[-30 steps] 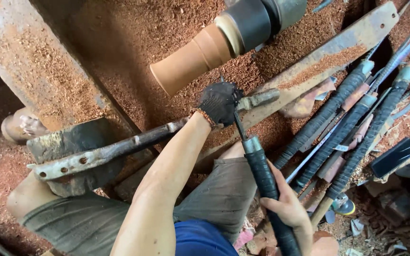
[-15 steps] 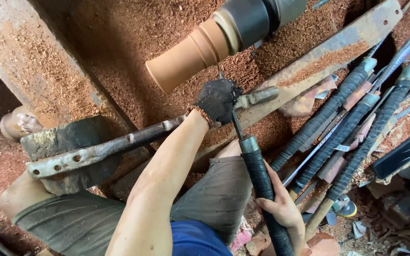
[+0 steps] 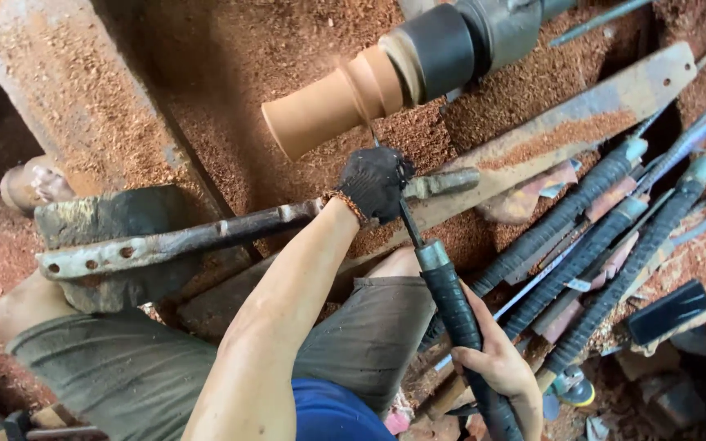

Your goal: Using a wood lathe and chisels to shape and carve a spinning wooden vessel.

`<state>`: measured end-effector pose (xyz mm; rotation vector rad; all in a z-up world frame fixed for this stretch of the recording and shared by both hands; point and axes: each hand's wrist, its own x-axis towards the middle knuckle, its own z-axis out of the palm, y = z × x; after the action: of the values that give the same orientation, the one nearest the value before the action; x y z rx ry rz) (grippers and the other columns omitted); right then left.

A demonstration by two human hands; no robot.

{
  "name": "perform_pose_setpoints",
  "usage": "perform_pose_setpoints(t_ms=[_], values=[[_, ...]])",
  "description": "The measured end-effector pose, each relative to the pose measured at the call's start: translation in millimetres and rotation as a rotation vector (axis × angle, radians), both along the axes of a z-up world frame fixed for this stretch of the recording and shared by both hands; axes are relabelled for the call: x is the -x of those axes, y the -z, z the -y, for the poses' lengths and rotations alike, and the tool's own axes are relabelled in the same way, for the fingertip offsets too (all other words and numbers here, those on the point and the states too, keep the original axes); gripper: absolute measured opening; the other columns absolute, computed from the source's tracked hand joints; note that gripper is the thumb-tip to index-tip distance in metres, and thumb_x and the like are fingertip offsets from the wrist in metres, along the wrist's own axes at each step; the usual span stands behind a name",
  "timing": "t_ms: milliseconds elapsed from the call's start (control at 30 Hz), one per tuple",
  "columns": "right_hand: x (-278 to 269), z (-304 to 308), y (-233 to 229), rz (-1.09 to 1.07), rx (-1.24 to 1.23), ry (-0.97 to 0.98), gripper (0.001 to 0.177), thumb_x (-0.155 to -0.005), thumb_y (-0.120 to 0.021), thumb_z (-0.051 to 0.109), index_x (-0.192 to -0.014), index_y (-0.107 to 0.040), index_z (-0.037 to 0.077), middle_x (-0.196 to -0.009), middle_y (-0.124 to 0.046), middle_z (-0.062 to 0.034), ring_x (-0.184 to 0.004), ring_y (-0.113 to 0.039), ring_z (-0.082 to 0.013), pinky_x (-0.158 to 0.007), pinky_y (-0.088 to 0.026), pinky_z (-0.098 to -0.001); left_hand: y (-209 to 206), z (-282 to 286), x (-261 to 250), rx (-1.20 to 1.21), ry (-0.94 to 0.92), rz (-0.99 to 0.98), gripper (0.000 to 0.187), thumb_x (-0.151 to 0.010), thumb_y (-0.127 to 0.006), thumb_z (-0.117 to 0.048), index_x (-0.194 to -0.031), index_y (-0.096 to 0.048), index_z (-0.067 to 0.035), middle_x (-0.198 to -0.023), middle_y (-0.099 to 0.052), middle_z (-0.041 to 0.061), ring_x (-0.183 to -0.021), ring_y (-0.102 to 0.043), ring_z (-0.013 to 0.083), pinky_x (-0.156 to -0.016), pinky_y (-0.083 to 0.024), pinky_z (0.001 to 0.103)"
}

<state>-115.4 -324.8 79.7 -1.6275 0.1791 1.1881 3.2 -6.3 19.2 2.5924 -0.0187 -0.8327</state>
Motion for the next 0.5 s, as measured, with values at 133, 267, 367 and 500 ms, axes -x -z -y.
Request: perform_pose_setpoints(t_ms=[133, 267, 367, 500], values=[[-19, 0, -9, 0.002, 0.053, -0.08, 0.111, -0.064, -0.069, -0.004, -0.164, -0.026, 0.022, -0.097, -0.058, -0.007, -0.063, -0.058, -0.0146, -0.055, -0.052, -0.0293, 22, 4, 3, -0.022, 0.046, 0.098, 0.027, -0.06, -0.084, -0.019, -0.086, -0.079, -0.016, -0.088, -0.075, 0.014, -0.083, -0.074, 0.0295, -0.076, -0.062, 0.041], [-37, -1, -17, -0.086, 0.093, -0.104, 0.115, -0.064, -0.068, -0.003, -0.166, -0.023, 0.027, -0.087, -0.06, -0.0105, -0.055, -0.061, -0.0173, -0.05, -0.053, -0.0322, 82, 9, 4, 0.029, -0.058, 0.089, 0.017, -0.071, -0.076, -0.021, -0.086, -0.076, -0.013, -0.085, -0.075, 0.015, -0.076, -0.077, 0.0279, -0.067, -0.066, 0.041], [-30, -10, -21, -0.076, 0.049, -0.098, 0.112, -0.065, -0.068, -0.003, -0.164, -0.022, 0.025, -0.083, -0.061, -0.011, -0.055, -0.061, -0.0169, -0.05, -0.052, -0.031, 52, 5, 2, 0.057, -0.184, 0.234, 0.026, -0.061, -0.083, -0.023, -0.082, -0.074, -0.01, -0.083, -0.074, 0.018, -0.076, -0.076, 0.0304, -0.072, -0.063, 0.041], [3, -20, -13, -0.106, 0.03, 0.085, 0.111, -0.064, -0.068, -0.002, -0.163, -0.025, 0.023, -0.084, -0.061, -0.0096, -0.055, -0.059, -0.0172, -0.048, -0.05, -0.0307, 0, -2, 0, 0.07, -0.002, 0.065, 0.032, -0.051, -0.086, -0.02, -0.08, -0.077, -0.015, -0.086, -0.073, 0.017, -0.083, -0.074, 0.0341, -0.076, -0.062, 0.044]])
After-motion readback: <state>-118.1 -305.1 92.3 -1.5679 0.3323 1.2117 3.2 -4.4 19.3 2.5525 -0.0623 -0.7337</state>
